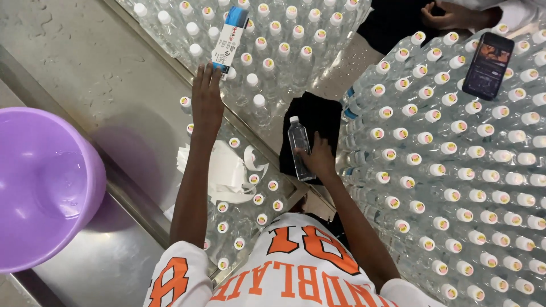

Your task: The person labels clear plastic water bottles by hand. They pick up a bottle, apply a white label to its side, and place it back among many other bottles on a metal table. The person also gathers and discards used labels and adjusts the arrangement of the bottles.

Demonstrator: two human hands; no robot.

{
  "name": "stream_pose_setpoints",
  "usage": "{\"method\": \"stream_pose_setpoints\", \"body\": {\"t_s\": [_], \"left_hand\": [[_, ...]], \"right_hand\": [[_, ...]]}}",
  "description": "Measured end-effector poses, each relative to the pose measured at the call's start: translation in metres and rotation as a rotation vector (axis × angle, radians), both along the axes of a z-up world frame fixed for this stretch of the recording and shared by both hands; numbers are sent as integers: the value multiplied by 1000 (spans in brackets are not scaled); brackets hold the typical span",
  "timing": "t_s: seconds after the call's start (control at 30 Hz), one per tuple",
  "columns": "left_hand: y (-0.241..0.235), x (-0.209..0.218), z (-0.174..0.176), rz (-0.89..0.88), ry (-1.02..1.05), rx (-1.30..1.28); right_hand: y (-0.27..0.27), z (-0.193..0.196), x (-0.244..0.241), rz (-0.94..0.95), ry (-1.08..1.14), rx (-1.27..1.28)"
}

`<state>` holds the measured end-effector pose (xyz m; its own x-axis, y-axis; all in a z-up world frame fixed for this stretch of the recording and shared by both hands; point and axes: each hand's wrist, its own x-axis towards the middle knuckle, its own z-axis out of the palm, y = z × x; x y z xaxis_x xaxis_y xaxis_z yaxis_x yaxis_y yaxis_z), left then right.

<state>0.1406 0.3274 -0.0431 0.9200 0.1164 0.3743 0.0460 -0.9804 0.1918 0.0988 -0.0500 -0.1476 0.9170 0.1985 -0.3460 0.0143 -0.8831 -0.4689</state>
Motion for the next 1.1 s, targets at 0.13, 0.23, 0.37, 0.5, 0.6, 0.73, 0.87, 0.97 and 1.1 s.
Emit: {"method": "stream_pose_setpoints", "body": {"t_s": [0.13,0.23,0.37,0.5,0.6,0.73,0.87,0.97,1.1], "left_hand": [[6,5,-7,-35,-67,20],[12,14,-17,-43,-112,70],[15,12,-24,-62,-132,62],[10,9,-19,-98,-234,109],[9,8,-15,-102,-300,112],[10,7,-15,-88,-358,141],[21,12,-28,-75,-319,69],[14,7,-3,-48,-322,-41],[1,-11,32,38,-448,-290]], "right_hand": [[10,-1,-2,-51,118,195],[3,10,5,-68,102,212],[-8,56,0,-84,-132,-101],[-16,60,-10,13,-327,-77],[-21,43,-13,-149,-233,137],[-16,28,-14,-102,5,101],[-12,29,-17,-165,31,127],[-12,6,-17,-203,-27,112],[-13,-14,-22,-83,-256,-150]]}}
